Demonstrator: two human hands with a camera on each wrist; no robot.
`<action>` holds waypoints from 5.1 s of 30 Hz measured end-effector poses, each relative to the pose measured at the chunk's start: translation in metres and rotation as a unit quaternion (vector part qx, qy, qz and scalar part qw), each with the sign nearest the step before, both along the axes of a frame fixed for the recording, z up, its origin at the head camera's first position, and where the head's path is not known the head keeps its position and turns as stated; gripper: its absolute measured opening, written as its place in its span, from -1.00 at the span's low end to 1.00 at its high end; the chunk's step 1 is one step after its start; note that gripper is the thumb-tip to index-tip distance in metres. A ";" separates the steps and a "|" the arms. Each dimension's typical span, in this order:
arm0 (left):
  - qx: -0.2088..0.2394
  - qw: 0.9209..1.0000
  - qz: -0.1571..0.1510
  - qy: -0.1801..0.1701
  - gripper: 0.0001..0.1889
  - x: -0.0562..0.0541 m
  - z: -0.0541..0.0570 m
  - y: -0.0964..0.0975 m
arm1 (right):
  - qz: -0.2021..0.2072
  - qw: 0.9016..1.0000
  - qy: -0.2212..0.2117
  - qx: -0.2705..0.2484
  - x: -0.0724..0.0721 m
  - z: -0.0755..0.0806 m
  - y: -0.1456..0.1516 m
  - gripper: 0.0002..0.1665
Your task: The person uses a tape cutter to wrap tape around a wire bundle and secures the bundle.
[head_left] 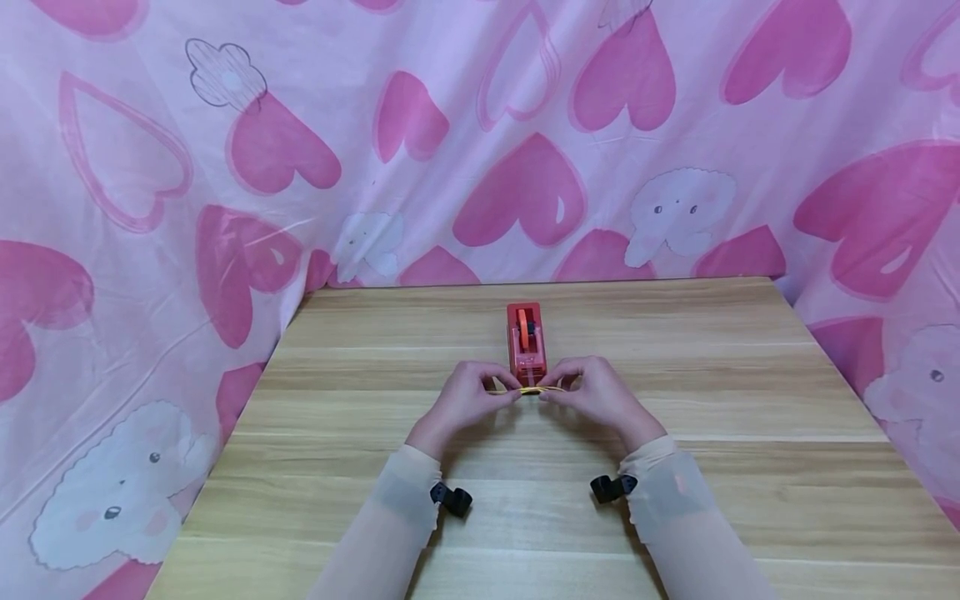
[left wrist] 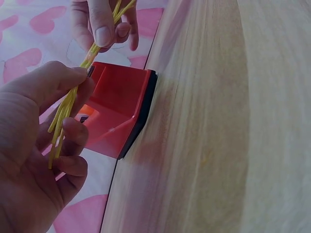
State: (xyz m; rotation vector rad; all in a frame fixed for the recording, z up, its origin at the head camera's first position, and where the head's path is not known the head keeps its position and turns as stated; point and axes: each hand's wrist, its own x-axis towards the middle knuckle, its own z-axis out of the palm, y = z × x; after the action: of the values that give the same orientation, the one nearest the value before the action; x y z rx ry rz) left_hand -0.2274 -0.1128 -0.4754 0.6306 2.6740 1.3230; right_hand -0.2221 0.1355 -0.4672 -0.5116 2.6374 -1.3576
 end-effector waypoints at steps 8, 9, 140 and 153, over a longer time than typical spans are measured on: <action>0.024 0.999 -0.010 0.038 -0.94 0.000 -0.001 0.000 | 0.019 0.999 -0.023 -0.018 -0.003 -0.004 0.001 -0.77; 0.026 0.999 -0.012 0.042 -0.94 -0.001 -0.001 0.000 | 0.020 0.999 -0.029 -0.019 -0.003 -0.004 0.001 -0.78; -0.040 0.986 -0.001 0.164 -0.88 -0.005 -0.003 0.007 | 0.010 0.998 -0.018 0.059 -0.007 0.005 0.006 -0.83; -0.032 0.985 -0.005 0.169 -0.89 0.000 -0.004 0.007 | -0.012 0.998 0.022 0.051 -0.004 -0.004 0.001 -0.90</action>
State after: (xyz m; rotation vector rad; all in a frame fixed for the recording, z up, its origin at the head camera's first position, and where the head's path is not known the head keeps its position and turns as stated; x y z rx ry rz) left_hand -0.2272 -0.1054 -0.4792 0.9352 2.9552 1.2161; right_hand -0.2261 0.1367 -0.4708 -0.5032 2.7395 -1.2240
